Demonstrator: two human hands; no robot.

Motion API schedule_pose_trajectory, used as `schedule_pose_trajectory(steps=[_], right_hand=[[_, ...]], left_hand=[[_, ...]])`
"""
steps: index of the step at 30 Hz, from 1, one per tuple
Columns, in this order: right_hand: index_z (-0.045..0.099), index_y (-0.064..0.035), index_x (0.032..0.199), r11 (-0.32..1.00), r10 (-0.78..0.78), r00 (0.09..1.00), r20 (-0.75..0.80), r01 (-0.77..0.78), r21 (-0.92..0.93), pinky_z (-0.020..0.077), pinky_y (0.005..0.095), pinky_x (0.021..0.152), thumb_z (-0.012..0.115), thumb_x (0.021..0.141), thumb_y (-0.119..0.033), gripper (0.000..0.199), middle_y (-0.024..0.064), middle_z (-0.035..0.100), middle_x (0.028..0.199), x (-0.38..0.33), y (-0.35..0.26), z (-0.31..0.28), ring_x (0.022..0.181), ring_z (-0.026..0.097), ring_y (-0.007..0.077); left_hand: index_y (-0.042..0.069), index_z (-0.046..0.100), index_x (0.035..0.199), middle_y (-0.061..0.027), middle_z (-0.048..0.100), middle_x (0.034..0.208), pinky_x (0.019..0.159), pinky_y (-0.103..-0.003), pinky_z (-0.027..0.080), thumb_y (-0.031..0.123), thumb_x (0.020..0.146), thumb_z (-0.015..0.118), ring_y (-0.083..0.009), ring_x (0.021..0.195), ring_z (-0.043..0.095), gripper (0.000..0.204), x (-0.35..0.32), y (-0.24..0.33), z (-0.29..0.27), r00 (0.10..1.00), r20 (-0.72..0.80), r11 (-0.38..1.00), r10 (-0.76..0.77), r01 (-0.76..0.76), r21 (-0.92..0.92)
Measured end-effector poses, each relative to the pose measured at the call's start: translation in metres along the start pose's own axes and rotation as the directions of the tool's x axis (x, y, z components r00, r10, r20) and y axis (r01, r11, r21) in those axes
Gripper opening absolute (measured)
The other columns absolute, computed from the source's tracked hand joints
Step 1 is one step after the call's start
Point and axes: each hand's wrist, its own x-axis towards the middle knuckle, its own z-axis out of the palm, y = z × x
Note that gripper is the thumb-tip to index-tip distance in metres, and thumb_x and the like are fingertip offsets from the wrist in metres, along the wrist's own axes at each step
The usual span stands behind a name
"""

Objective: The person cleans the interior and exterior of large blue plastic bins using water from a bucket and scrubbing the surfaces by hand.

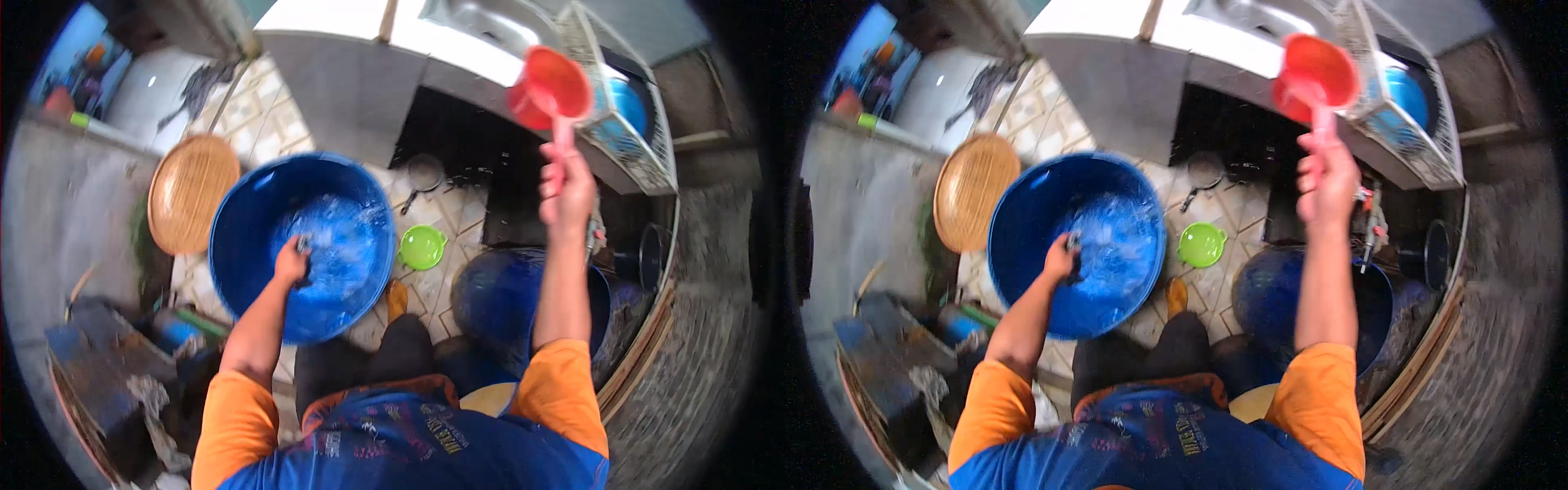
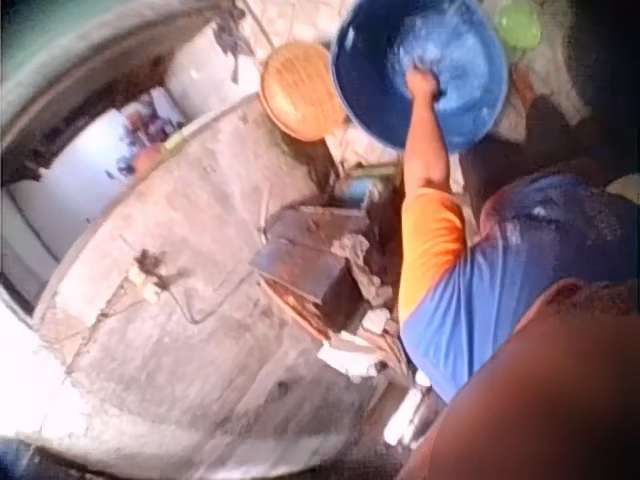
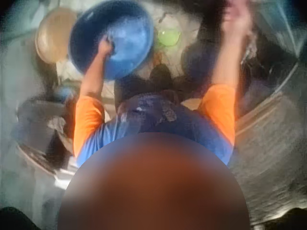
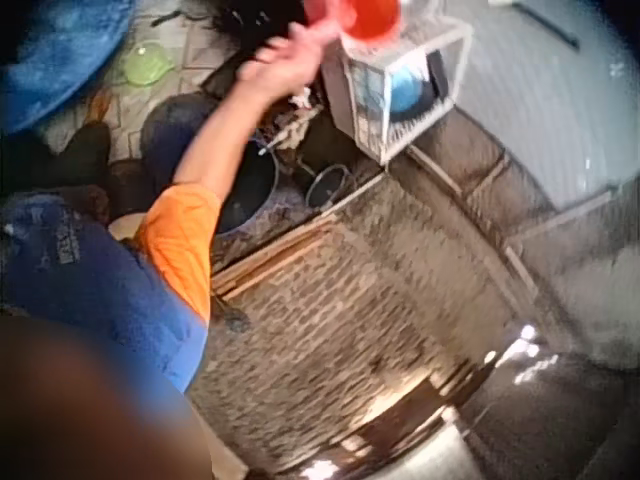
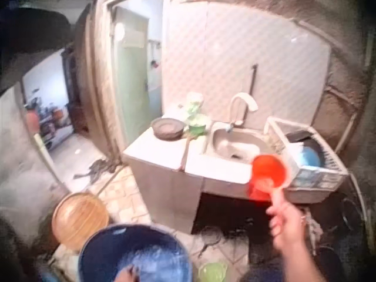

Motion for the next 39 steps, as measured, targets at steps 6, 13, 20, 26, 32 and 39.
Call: schedule_pose_trajectory(steps=[6, 13, 20, 26, 32, 39], right_hand=[[0.049, 0.0019, 0.125, 0.997, -0.040, 0.991, 0.125, 0.031, 0.072, 0.0464, 0.0213, 0.054, 0.046, 0.095, -0.017, 0.035, 0.0136, 0.064, 0.104, 0.070, 0.007, -0.024, 0.077, 0.061, 0.0133], [0.031, -0.0026, 0.138, 0.966, -0.239, 0.940, -0.245, 0.205, -0.158, 0.0353, 0.0421, 0.096, 0.045, 0.095, -0.042, 0.060, 0.0163, 0.041, 0.138, 0.032, 0.029, -0.007, 0.121, 0.044, 0.0263], [0.038, 0.0000, 0.136, 0.718, 0.312, 0.749, 0.584, 0.217, -0.661, 0.0322, 0.0388, 0.105, 0.059, 0.085, -0.010, 0.057, 0.0158, 0.043, 0.137, -0.195, 0.248, 0.071, 0.128, 0.040, 0.0272], [0.035, -0.0073, 0.135, 0.686, 0.457, 0.402, 0.793, 0.408, -0.602, 0.0404, 0.0412, 0.097, 0.062, 0.085, -0.016, 0.057, 0.0238, 0.046, 0.130, -0.242, 0.395, 0.155, 0.117, 0.048, 0.0377], [0.032, -0.0053, 0.131, 0.356, 0.748, 0.606, 0.271, -0.021, -0.934, 0.0486, 0.0428, 0.075, 0.054, 0.091, -0.034, 0.054, 0.0252, 0.060, 0.106, -0.186, 0.611, 0.151, 0.088, 0.062, 0.0368], [0.034, -0.0061, 0.133, 0.254, 0.459, 0.712, -0.531, -0.679, -0.689, 0.0466, 0.0467, 0.083, 0.050, 0.090, -0.042, 0.059, 0.0232, 0.055, 0.117, -0.078, 0.815, 0.079, 0.096, 0.058, 0.0371]], left_hand=[[0.007, 0.053, 0.119, -0.0101, 0.064, 0.103, 0.080, -0.035, 0.049, 0.013, 0.085, 0.064, -0.0219, 0.090, 0.061, 0.036, -0.024, -0.037, 0.007, 0.951, 0.009, 0.839, -0.309, 0.277, -0.469], [0.011, 0.046, 0.120, -0.0065, 0.060, 0.103, 0.080, -0.039, 0.051, 0.009, 0.090, 0.057, -0.0206, 0.091, 0.059, 0.032, -0.075, -0.040, 0.021, 0.876, 0.224, 0.265, -0.427, 0.359, -0.895], [0.012, 0.045, 0.126, -0.0068, 0.057, 0.112, 0.086, -0.039, 0.048, 0.011, 0.094, 0.050, -0.0183, 0.098, 0.056, 0.032, -0.095, -0.004, 0.046, 0.911, 0.299, 0.070, -0.283, 0.331, -0.941], [0.005, 0.033, 0.141, -0.0155, 0.044, 0.137, 0.108, -0.046, 0.026, 0.023, 0.091, 0.057, -0.0280, 0.130, 0.038, 0.059, -0.090, -0.062, -0.002, 0.981, 0.053, 0.557, -0.188, 0.151, -0.817], [0.001, 0.014, 0.146, -0.0295, 0.016, 0.147, 0.110, -0.053, 0.013, 0.024, 0.072, 0.074, -0.0441, 0.138, 0.013, 0.097, -0.106, -0.177, -0.086, 0.824, -0.551, 0.932, -0.132, 0.292, 0.213], [-0.008, 0.012, 0.144, -0.0237, 0.018, 0.150, 0.113, -0.042, 0.009, -0.001, 0.077, 0.061, -0.0342, 0.139, 0.016, 0.083, -0.100, -0.203, -0.070, 0.816, -0.547, 0.965, -0.187, 0.255, 0.051]])
